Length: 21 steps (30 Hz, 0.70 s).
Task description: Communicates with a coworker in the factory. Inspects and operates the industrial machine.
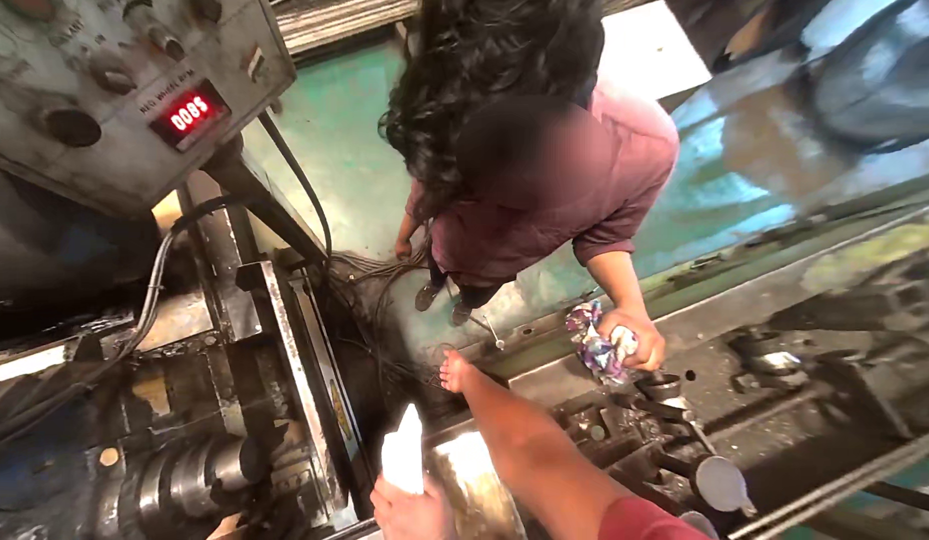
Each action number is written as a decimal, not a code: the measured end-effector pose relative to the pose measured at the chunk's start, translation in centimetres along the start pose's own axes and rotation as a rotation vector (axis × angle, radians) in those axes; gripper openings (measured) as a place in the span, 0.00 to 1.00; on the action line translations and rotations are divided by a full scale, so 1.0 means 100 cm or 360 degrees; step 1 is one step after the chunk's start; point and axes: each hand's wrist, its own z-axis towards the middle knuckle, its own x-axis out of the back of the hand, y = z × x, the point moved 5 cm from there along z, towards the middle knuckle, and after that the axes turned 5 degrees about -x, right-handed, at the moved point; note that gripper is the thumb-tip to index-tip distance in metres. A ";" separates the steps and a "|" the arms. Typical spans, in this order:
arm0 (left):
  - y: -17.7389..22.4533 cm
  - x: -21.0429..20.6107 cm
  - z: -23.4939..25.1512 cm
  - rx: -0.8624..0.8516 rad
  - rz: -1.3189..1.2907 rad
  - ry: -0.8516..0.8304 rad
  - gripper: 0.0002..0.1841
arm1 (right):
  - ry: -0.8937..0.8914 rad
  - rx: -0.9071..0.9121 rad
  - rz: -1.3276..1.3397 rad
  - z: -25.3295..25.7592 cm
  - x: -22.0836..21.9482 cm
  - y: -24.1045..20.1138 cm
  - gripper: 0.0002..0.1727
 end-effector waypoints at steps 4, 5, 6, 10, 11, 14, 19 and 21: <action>0.000 0.000 0.001 -0.0015 0.0010 -0.0042 0.29 | 0.0045 -0.0091 -0.0020 0.010 0.015 0.026 0.33; -0.001 0.000 0.001 -0.0021 0.0019 -0.0039 0.29 | 0.0067 -0.0114 -0.0011 0.012 0.020 0.030 0.33; 0.000 0.001 0.001 -0.0017 0.0018 -0.0043 0.29 | 0.0084 -0.0131 0.0003 0.014 0.024 0.033 0.33; 0.001 -0.001 0.000 -0.0005 0.0016 -0.0007 0.28 | 0.0129 -0.0155 0.0014 0.013 0.035 0.037 0.34; 0.001 -0.001 0.000 -0.0003 0.0018 -0.0004 0.29 | 0.0138 -0.0157 0.0014 0.014 0.036 0.038 0.34; 0.001 0.001 0.001 0.0001 0.0037 -0.0014 0.29 | 0.0141 -0.0146 0.0021 0.017 0.034 0.038 0.33; 0.002 0.000 0.001 -0.0009 0.0020 -0.0014 0.28 | -0.0057 -0.0032 -0.0016 0.011 -0.004 0.034 0.33; 0.002 0.000 0.001 -0.0016 0.0007 -0.0001 0.27 | -0.0145 -0.0010 -0.0056 0.006 -0.031 0.035 0.32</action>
